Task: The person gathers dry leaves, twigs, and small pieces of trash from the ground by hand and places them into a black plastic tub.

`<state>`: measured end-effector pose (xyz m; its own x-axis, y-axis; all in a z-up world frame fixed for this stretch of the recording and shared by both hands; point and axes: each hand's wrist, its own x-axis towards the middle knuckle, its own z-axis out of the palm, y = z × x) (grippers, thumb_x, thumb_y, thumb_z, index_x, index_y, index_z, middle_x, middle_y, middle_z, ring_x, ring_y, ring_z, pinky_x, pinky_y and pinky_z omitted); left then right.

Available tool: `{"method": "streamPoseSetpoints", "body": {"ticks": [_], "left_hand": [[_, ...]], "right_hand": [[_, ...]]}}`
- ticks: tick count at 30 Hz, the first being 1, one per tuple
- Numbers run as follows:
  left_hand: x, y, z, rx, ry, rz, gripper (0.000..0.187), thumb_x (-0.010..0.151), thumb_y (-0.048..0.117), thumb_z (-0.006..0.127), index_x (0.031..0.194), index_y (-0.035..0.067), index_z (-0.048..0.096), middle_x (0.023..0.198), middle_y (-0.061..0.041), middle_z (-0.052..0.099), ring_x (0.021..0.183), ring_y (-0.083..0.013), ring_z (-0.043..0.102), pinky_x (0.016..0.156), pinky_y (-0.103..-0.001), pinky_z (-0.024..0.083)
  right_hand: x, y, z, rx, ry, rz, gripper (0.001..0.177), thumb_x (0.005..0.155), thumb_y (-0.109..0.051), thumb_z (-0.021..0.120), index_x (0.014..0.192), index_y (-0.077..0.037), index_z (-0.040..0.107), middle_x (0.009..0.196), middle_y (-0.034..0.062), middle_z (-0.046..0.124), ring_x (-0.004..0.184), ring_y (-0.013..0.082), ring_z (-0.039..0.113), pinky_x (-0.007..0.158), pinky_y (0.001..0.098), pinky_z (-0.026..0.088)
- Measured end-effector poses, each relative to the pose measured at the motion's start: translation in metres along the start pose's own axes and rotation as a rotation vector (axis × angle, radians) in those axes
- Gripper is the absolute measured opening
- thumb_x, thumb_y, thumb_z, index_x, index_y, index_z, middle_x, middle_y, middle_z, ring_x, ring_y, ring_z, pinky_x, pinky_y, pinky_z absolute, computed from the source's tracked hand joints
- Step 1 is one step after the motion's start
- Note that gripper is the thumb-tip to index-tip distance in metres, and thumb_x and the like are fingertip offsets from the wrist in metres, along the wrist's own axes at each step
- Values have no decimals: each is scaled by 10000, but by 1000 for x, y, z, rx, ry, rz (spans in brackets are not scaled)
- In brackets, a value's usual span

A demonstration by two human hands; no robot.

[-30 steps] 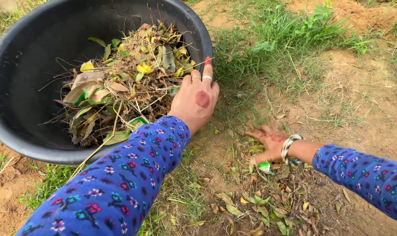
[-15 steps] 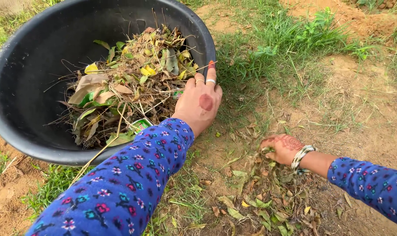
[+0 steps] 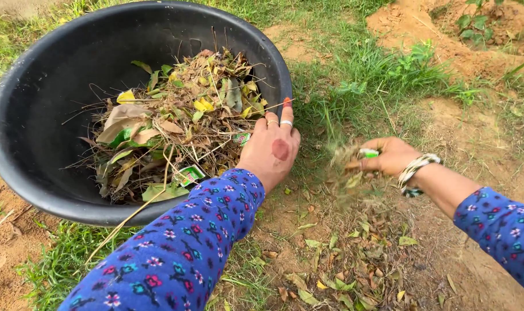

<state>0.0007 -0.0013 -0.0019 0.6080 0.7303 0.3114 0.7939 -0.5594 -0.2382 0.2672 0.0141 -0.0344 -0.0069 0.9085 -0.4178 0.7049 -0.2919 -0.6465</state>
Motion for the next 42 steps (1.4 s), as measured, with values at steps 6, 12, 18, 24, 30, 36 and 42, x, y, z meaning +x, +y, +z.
{"method": "streamPoseSetpoints", "body": {"ticks": [6,12,18,24,30,36,42], "left_hand": [[-1,-1,-3,18,24,0,293,775,161,457,990,1,576,1234,-288,395,987,-384,497,759,-399,420],[1,-1,7,36,44,7,315,740,154,452,990,-3,562,1230,-267,388,1000,-387,488,763,-413,417],[-1,-2,5,-41,61,-13,298,766,147,455,982,-22,571,1245,-289,394,979,-384,499,778,-413,427],[-1,-4,0,-113,32,-5,264,765,164,456,920,-5,587,1269,-301,378,966,-358,503,783,-408,429],[0,-4,-2,-59,51,0,283,765,178,452,941,0,585,1235,-282,390,991,-392,489,793,-415,419],[0,0,-4,-39,-30,28,286,794,164,437,980,-4,572,1237,-271,392,1020,-394,481,802,-421,404],[2,1,-5,33,9,9,286,760,148,458,980,1,568,1250,-271,380,1005,-394,482,808,-416,402]], "right_hand": [[-2,-82,-36,260,94,-186,200,698,-70,691,878,-7,631,717,47,640,549,112,551,447,226,389],[-15,-193,-25,299,160,-441,258,708,-19,629,962,-14,580,700,63,628,506,83,543,404,189,397],[16,-267,31,246,204,-666,208,721,-135,720,890,-41,645,698,38,636,537,78,585,425,202,429],[10,-282,54,136,51,-541,585,671,-219,756,1181,-151,476,1026,43,565,869,158,596,681,328,520],[-9,-211,30,5,106,-458,431,737,-253,669,1138,-161,540,1060,10,565,895,122,573,687,296,504],[-2,-72,24,-43,113,-215,269,778,-242,614,1021,-129,628,899,27,656,727,101,590,643,261,507],[22,82,44,-325,76,143,292,818,-276,539,1098,-256,616,1028,-31,651,811,162,626,739,326,515]]}}
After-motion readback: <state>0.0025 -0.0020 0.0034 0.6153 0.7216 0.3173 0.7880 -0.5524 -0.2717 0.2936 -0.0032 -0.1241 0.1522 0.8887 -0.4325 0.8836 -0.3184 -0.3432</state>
